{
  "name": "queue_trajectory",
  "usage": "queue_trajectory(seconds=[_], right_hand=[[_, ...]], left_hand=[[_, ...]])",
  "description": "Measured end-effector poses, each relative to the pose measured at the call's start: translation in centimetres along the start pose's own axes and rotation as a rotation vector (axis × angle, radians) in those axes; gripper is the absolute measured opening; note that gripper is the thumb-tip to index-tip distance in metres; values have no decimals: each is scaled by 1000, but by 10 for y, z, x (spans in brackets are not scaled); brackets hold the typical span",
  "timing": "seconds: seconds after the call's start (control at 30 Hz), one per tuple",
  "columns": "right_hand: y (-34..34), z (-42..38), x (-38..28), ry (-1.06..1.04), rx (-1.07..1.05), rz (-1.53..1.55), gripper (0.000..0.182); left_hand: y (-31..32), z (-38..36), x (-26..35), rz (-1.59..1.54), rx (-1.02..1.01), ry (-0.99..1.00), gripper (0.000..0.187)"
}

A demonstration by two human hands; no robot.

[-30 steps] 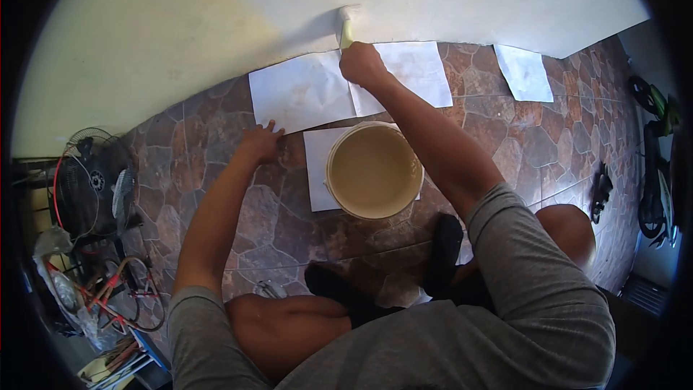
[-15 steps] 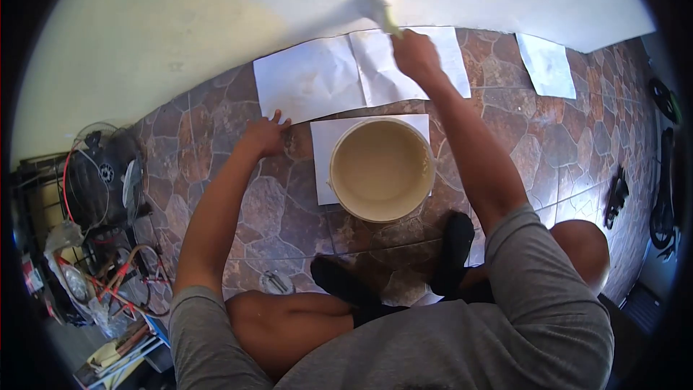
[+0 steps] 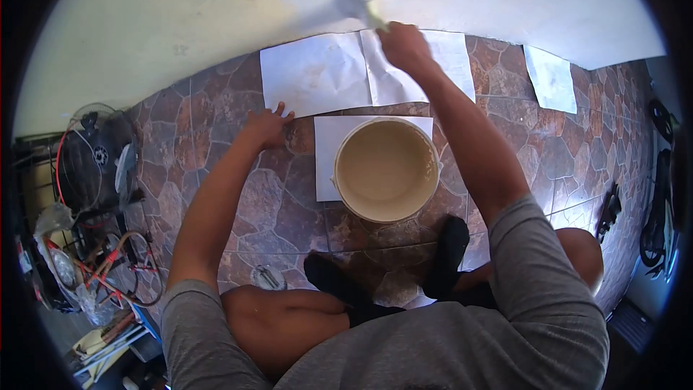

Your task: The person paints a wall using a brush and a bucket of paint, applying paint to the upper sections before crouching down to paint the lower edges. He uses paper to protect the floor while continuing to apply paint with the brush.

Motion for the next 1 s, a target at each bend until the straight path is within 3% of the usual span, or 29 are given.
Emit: queue_trajectory(seconds=[0.2,0.3,0.37,0.53,0.63,0.77,0.83,1.0], right_hand=[[-25,-25,80,222,131,-18,47],[-28,-31,72,300,99,-96,49],[-33,-41,25,480,-56,120,48],[14,-19,-34,-133,-243,-117,41],[13,-2,-72,-209,-169,-47,42],[7,17,-53,-215,-106,-111,42],[3,11,-28,-22,-49,-82,42],[-15,-22,43,190,122,-93,49]], left_hand=[[-2,-4,-2,-54,-17,0,78],[-9,-5,-1,-55,-46,-2,79],[-11,-6,1,-65,-67,-9,79],[-8,-4,1,-59,-71,-2,78],[-3,-2,-2,-62,-63,10,78],[-2,-1,-2,-41,-15,4,78],[-2,-2,-3,-55,-29,-2,76],[0,-5,-4,-64,-14,5,78]])
Point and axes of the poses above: each hand's wrist, its own z-axis towards the middle knuckle, its own y-axis out of the palm, x = y × z, the point moved 1 cm from there along z, towards the middle knuckle, and after that the axes turned 10 degrees about x, right-handed, at the moved point
